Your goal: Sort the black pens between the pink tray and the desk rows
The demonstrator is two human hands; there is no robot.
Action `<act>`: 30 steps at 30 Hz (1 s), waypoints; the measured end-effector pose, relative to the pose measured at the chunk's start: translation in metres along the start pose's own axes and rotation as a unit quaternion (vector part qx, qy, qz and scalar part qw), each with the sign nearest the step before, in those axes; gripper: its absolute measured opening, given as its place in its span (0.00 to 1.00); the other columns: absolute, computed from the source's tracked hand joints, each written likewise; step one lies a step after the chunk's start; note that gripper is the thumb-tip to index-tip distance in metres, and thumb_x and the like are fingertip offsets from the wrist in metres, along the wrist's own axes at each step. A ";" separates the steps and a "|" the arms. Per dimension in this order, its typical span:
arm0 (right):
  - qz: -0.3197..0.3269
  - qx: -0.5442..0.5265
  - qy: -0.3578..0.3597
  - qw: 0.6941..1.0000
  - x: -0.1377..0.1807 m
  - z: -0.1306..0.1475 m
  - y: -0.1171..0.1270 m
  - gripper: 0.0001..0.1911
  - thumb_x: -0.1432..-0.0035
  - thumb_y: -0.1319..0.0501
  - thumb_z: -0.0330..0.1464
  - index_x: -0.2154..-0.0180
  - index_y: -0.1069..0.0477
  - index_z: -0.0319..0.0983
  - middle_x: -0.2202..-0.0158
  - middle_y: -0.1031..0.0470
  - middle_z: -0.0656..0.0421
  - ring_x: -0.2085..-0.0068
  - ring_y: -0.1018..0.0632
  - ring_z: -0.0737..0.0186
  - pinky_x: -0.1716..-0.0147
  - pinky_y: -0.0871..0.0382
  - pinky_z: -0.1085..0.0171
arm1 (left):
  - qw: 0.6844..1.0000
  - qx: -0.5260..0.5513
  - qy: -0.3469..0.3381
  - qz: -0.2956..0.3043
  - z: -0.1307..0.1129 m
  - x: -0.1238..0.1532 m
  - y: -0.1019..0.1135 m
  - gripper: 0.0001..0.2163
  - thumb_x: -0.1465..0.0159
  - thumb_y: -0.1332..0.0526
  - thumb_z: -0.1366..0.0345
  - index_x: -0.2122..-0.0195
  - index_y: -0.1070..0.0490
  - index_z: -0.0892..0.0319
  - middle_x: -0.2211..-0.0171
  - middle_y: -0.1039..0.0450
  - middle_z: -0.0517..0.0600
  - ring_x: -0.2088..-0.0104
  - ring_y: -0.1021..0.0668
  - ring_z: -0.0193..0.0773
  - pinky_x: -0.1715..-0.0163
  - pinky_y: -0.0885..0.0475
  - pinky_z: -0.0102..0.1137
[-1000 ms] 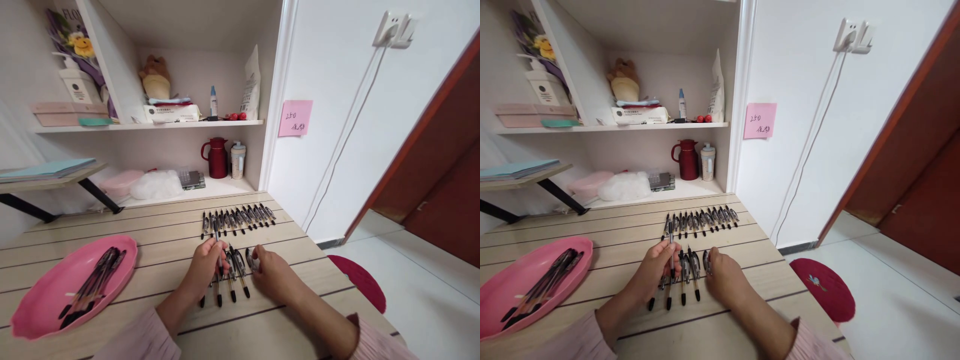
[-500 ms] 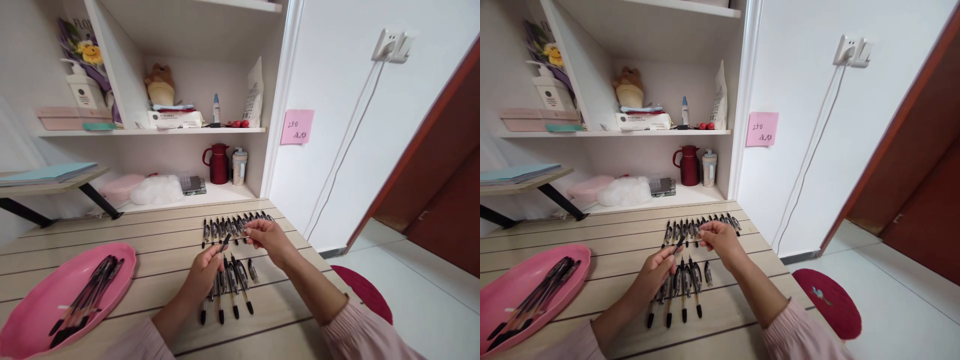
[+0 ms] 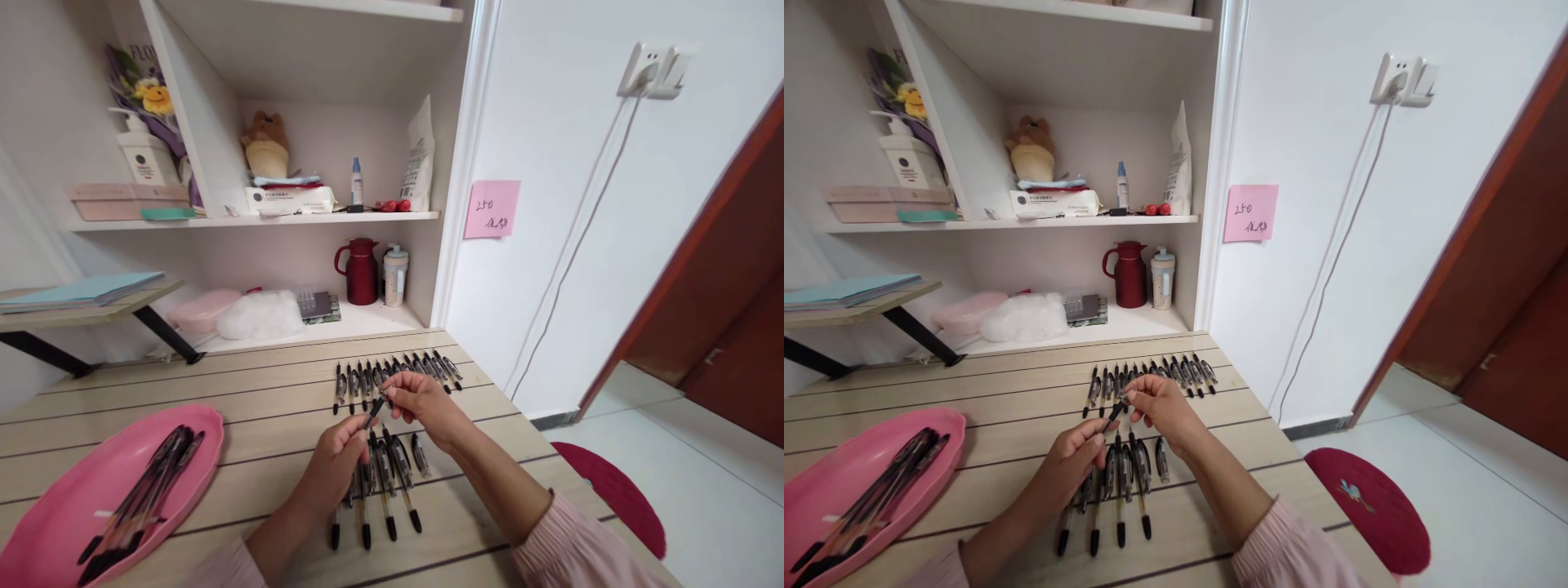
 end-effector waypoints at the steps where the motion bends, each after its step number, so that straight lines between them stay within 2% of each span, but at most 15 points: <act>1: 0.004 -0.007 -0.002 1.000 0.000 -0.001 0.000 0.10 0.56 0.37 0.36 0.72 0.30 0.37 0.79 0.34 0.66 0.81 0.33 0.75 0.85 0.49 0.72 | 1.000 -0.001 0.000 0.003 0.000 0.000 0.000 0.21 0.42 0.48 0.59 0.51 0.34 0.64 0.82 0.37 0.43 0.85 0.45 0.26 0.84 0.51 0.24; 12: 0.015 0.006 -0.020 1.000 0.006 -0.004 0.000 0.11 0.58 0.36 0.37 0.72 0.30 0.37 0.79 0.33 0.65 0.82 0.34 0.75 0.84 0.53 0.71 | 0.998 -0.060 -0.019 -0.009 -0.008 0.008 -0.005 0.19 0.42 0.49 0.59 0.54 0.31 0.63 0.81 0.37 0.43 0.84 0.42 0.28 0.83 0.47 0.24; 16: -0.021 0.019 -0.002 1.000 0.006 -0.005 -0.003 0.12 0.58 0.35 0.38 0.75 0.31 0.37 0.81 0.34 0.66 0.82 0.36 0.75 0.82 0.50 0.71 | 0.991 -0.124 -0.054 -0.022 -0.016 0.012 -0.006 0.16 0.41 0.51 0.61 0.57 0.30 0.61 0.81 0.38 0.43 0.81 0.39 0.29 0.80 0.44 0.25; 20: -0.026 0.033 0.003 0.999 0.007 -0.008 -0.003 0.13 0.56 0.36 0.40 0.78 0.33 0.37 0.83 0.35 0.66 0.80 0.35 0.73 0.80 0.48 0.70 | 0.980 -0.165 -0.105 -0.041 -0.027 0.017 -0.006 0.15 0.40 0.51 0.61 0.59 0.28 0.60 0.81 0.37 0.44 0.77 0.35 0.32 0.76 0.41 0.26; 23: 0.002 0.005 -0.004 1.000 0.009 -0.008 -0.002 0.13 0.56 0.37 0.41 0.72 0.30 0.38 0.77 0.30 0.62 0.75 0.31 0.69 0.77 0.44 0.70 | 0.988 -0.127 -0.082 -0.024 -0.027 0.016 -0.006 0.16 0.40 0.50 0.61 0.57 0.30 0.61 0.81 0.38 0.44 0.80 0.37 0.31 0.80 0.43 0.25; 26: 0.026 -0.079 -0.004 0.997 0.010 -0.007 -0.001 0.16 0.57 0.35 0.40 0.65 0.28 0.39 0.68 0.27 0.60 0.69 0.29 0.67 0.73 0.39 0.68 | 0.998 -0.059 -0.031 -0.007 -0.018 0.012 -0.006 0.18 0.41 0.50 0.59 0.53 0.33 0.63 0.81 0.38 0.43 0.84 0.43 0.27 0.84 0.49 0.23; 28: 0.007 -0.113 -0.004 0.994 0.009 -0.009 -0.003 0.16 0.60 0.33 0.38 0.68 0.28 0.38 0.70 0.27 0.60 0.71 0.29 0.69 0.73 0.39 0.69 | 0.999 -0.030 -0.019 0.003 -0.012 0.009 -0.007 0.19 0.41 0.49 0.59 0.53 0.33 0.64 0.82 0.38 0.42 0.85 0.44 0.26 0.85 0.51 0.23; 30: -0.021 -0.112 -0.007 0.993 0.007 -0.013 -0.004 0.14 0.62 0.32 0.38 0.74 0.29 0.36 0.76 0.29 0.61 0.75 0.30 0.70 0.75 0.41 0.69 | 1.000 -0.013 -0.019 0.006 -0.010 0.007 -0.008 0.18 0.41 0.49 0.59 0.54 0.33 0.63 0.82 0.38 0.42 0.85 0.44 0.26 0.85 0.51 0.23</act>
Point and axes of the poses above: each hand's wrist, its own x-axis away from the middle knuckle, its own y-axis out of the back of the hand, z = x × y, the point moved 1 cm from there along -x, towards the middle knuckle
